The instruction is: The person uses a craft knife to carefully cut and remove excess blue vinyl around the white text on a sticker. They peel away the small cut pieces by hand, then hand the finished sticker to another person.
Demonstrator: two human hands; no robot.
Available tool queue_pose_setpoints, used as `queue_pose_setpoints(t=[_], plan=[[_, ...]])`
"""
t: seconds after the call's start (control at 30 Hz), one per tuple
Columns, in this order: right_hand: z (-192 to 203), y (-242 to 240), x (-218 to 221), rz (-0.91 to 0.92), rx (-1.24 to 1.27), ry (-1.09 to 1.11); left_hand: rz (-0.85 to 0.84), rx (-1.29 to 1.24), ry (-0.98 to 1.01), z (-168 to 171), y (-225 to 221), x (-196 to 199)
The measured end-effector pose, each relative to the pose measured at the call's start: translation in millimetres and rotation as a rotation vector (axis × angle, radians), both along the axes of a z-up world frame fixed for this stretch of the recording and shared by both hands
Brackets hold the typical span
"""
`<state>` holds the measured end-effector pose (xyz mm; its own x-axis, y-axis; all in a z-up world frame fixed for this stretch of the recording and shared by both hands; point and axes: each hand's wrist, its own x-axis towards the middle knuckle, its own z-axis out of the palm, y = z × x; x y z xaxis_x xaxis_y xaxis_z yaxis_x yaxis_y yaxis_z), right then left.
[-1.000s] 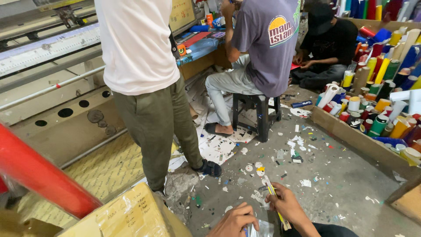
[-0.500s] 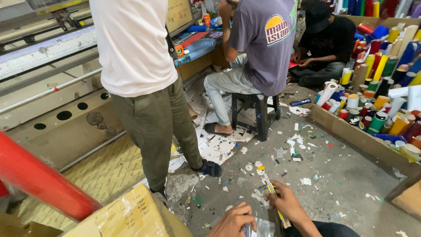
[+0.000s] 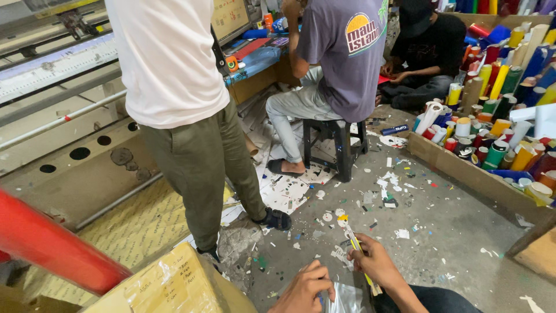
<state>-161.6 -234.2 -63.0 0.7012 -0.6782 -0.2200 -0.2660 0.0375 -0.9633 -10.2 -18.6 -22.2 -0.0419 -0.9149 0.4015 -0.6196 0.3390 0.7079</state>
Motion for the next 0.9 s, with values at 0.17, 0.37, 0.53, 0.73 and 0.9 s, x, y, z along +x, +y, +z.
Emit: queue_pose_setpoints(t=[0.17, 0.37, 0.53, 0.73, 0.9], plan=[[4.5, 3.5, -1.1, -0.018, 0.026, 0.003, -0.026, -0.026, -0.002, -0.4, -0.9, 1.9], [6.5, 3.2, -4.4, 0.004, -0.032, 0.007, -0.066, -0.082, 0.005, -8.8, -1.4, 4.2], [1.8, 1.5, -6.6, 0.013, -0.037, -0.011, -0.108, -0.02, -0.031, -26.1, -2.6, 7.8], [-3.3, -1.1, -5.1, 0.0, -0.006, -0.031, -0.094, -0.026, -0.082, -28.7, -4.7, 7.9], [-6.4, -1.9, -2.1, -0.01, -0.027, 0.011, -0.068, -0.095, -0.024, -13.0, -4.0, 4.4]])
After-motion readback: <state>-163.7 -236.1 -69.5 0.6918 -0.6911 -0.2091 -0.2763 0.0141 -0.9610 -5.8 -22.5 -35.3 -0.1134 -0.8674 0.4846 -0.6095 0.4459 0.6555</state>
